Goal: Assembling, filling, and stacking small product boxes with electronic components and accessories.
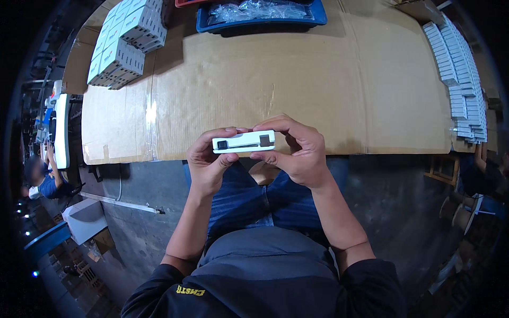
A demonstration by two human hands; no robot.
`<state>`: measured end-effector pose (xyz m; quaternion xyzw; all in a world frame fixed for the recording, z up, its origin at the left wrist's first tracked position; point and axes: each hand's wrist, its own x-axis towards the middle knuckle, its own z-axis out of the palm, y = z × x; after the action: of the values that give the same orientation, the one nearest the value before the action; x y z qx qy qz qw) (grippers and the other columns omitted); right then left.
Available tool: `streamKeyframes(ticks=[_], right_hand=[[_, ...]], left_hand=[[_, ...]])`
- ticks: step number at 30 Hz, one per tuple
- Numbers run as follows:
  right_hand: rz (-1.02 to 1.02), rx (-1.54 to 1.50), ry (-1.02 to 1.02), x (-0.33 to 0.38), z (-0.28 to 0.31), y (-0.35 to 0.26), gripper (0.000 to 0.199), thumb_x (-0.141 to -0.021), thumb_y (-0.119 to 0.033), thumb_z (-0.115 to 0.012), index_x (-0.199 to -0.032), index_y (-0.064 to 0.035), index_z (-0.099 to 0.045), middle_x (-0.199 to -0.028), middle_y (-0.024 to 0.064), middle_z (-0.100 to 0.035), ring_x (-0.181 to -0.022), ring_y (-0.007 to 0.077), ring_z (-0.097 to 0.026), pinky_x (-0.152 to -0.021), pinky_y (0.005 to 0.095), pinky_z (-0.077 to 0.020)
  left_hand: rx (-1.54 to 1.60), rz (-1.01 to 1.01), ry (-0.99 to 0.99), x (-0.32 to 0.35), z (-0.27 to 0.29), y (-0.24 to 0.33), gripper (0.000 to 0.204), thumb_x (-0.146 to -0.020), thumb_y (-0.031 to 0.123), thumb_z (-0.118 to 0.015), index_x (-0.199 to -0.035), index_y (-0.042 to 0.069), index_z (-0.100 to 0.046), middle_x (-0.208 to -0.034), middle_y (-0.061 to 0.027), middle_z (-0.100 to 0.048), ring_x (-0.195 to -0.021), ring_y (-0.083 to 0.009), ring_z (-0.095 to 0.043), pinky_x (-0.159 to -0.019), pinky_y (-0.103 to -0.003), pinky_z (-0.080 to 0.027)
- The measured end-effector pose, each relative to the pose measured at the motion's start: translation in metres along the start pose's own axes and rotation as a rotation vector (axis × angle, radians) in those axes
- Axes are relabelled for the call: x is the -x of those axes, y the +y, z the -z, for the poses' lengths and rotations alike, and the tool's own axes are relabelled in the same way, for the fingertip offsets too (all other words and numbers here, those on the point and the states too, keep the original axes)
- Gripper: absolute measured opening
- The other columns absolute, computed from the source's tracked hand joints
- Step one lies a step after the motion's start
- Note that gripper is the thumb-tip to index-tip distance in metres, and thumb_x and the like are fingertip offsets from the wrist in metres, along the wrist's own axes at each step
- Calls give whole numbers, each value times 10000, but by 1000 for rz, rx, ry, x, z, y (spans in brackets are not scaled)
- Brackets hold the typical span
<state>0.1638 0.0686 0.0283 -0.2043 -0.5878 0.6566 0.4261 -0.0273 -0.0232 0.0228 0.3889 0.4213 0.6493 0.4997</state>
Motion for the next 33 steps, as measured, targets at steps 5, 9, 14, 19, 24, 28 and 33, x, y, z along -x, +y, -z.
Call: streamKeyframes(ticks=[5,9,14,19,24,28,33], right_hand=[[42,68,-11,-1,1,-1,350,-808,19,-859,-1134,21,-731,-1122,146,-743,-1080,213,-701,-937,326,-554],[95,70,-19,-1,3,3,363,-803,14,-863,-1140,23,-729,-1128,148,-742,-1083,219,-701,-932,326,-559],[20,55,-28,-3,2,-2,417,-783,-14,-882,-1170,15,-727,-1149,142,-743,-1093,224,-702,-958,329,-554],[37,68,-59,-3,5,1,433,-789,-18,-877,-1195,9,-727,-1165,136,-744,-1103,217,-699,-967,323,-551],[31,122,-72,-3,9,0,429,-801,-8,-866,-1205,11,-723,-1181,140,-737,-1110,217,-697,-961,327,-556],[9,-11,21,-1,8,1,443,-801,16,-858,-1221,7,-717,-1164,132,-722,-1109,220,-694,-961,329,-557],[55,129,-4,-4,10,-7,435,-791,25,-861,-1205,2,-731,-1102,114,-716,-1058,200,-686,-930,305,-545]], left_hand=[[17,8,18,1,-2,1,419,-853,75,-853,-1226,-2,-678,-1198,-177,-724,-1180,-289,-690,-1014,-394,-568],[18,-23,-15,0,0,1,407,-859,40,-836,-1234,-7,-685,-1214,-177,-730,-1186,-274,-690,-1030,-388,-556],[67,-51,-40,0,2,-4,401,-867,25,-821,-1245,-14,-692,-1228,-180,-734,-1201,-266,-687,-1048,-383,-543],[32,-58,-37,0,1,-4,427,-849,64,-851,-1232,-10,-678,-1222,-196,-723,-1194,-291,-688,-1026,-407,-567],[-34,-6,10,-4,-8,6,444,-861,51,-839,-1268,-14,-676,-1246,-177,-727,-1194,-253,-690,-1027,-374,-555],[-61,-5,8,-4,-5,4,475,-874,24,-823,-1306,-40,-633,-1242,-201,-721,-1178,-256,-697,-994,-353,-578],[-157,-41,-59,-3,3,7,427,-886,24,-814,-1275,-47,-653,-1232,-193,-728,-1152,-224,-705,-970,-326,-582]])
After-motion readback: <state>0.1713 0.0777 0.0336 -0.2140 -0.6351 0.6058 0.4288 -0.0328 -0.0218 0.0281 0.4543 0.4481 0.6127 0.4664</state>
